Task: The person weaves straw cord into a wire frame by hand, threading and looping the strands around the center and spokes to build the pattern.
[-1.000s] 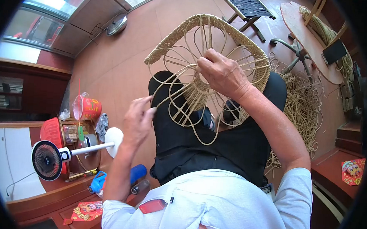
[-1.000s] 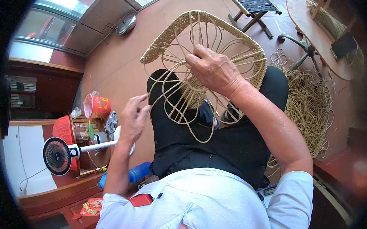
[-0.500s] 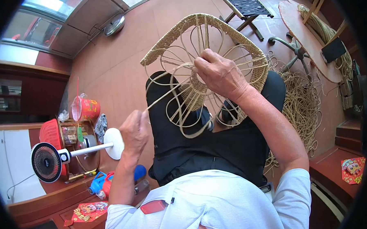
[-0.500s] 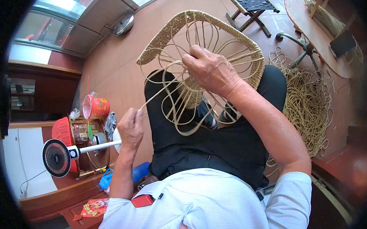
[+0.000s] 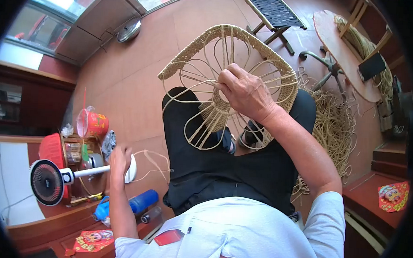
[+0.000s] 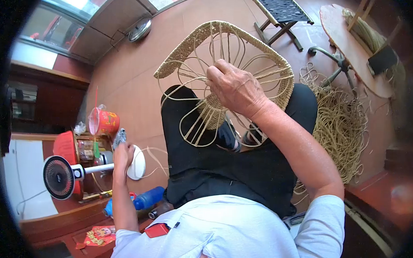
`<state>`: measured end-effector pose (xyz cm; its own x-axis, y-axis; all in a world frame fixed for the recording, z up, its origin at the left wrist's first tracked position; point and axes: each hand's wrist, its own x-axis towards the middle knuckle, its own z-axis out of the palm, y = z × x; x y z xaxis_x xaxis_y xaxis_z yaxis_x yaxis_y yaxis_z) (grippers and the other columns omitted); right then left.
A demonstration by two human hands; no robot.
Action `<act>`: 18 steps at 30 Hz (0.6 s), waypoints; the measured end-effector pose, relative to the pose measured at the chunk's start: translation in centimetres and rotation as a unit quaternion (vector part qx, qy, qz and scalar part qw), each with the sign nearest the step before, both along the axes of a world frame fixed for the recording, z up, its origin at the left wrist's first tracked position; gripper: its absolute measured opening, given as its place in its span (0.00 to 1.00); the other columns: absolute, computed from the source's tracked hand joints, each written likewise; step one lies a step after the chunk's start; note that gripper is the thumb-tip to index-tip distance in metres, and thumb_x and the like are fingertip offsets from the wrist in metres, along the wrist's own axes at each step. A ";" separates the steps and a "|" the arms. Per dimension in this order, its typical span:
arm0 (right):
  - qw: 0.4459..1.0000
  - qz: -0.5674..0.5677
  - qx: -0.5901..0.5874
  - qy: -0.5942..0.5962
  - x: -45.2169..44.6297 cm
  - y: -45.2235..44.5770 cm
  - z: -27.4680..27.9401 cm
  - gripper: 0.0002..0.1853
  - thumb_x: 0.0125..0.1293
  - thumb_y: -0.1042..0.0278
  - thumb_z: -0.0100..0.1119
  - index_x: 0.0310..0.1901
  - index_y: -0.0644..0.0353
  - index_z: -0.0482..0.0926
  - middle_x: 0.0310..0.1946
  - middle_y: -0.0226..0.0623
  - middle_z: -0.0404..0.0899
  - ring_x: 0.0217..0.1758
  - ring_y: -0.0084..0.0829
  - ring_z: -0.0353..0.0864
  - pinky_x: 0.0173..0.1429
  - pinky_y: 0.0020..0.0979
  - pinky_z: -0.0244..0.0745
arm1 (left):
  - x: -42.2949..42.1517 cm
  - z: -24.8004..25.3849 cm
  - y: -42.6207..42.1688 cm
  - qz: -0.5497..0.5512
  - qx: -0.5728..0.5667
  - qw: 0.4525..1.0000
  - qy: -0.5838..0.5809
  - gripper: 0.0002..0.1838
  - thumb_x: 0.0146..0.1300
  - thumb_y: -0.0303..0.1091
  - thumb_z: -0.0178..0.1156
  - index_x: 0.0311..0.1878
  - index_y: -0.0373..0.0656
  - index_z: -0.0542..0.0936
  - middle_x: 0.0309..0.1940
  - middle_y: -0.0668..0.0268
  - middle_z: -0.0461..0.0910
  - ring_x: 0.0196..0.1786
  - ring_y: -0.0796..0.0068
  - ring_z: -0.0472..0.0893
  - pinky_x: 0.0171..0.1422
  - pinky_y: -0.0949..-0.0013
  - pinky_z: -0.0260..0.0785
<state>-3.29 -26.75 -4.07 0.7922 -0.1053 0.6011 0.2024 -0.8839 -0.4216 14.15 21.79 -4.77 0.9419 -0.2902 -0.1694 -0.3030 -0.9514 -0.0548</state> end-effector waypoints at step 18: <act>1.000 0.020 0.013 -0.009 -0.2 -0.2 0.6 0.05 0.76 0.73 0.71 0.49 0.53 0.85 0.43 0.37 0.82 0.44 0.46 0.91 0.45 0.45 0.88 | -2.4 7.0 -35.1 -0.099 -0.700 0.633 0.314 0.13 0.88 0.35 0.64 0.61 0.35 0.89 0.41 0.67 0.89 0.37 0.82 0.86 0.43 0.76 0.83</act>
